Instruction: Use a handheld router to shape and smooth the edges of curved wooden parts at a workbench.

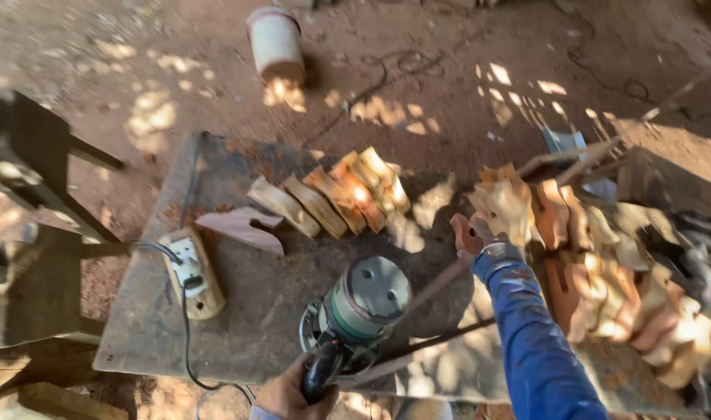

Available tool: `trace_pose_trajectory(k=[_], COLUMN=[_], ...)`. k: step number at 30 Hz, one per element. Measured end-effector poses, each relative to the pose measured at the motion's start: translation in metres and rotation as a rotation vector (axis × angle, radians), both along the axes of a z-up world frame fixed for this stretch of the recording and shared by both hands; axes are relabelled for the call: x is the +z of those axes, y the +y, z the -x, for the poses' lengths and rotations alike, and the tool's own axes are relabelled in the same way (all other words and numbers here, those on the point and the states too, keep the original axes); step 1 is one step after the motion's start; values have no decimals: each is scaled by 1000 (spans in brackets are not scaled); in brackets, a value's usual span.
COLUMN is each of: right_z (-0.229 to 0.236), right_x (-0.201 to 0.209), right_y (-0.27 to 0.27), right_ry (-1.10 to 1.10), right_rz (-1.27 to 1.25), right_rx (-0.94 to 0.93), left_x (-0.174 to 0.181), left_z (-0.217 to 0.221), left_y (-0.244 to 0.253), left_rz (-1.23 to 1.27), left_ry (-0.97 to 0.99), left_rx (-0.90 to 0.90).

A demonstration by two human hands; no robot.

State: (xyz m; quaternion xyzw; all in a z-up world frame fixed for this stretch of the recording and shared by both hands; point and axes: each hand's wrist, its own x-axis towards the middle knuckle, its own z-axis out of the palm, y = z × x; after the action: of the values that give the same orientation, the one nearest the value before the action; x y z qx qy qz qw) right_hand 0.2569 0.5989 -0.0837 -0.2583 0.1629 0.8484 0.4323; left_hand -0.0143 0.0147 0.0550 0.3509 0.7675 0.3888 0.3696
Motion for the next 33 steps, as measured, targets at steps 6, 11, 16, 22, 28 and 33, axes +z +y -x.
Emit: trace_pose_trajectory(k=[6,11,16,22,28,33], right_z=[-28,29,-4,14,21,13], right_x=[2,178,135,135,116,114], right_y=[-38,-184,-260,-322,-352,-356], right_ry=[-1862,-2036,-2244,-2085,-2061,-1978], right_rz=[-1414,-662,-1281,-2002,-1760,-1688], right_rx=[264,1176,1418,272,166,146], left_x=[57,56,44,75,76,87], left_z=[5,10,0,3,-15,-48], left_y=[8,16,15,24,40,63], left_rz=[217,256,173,119,32,-94], left_ry=[-14,-5,64,-35,-124,-269], left_rx=[26,-21,37,16,126,273])
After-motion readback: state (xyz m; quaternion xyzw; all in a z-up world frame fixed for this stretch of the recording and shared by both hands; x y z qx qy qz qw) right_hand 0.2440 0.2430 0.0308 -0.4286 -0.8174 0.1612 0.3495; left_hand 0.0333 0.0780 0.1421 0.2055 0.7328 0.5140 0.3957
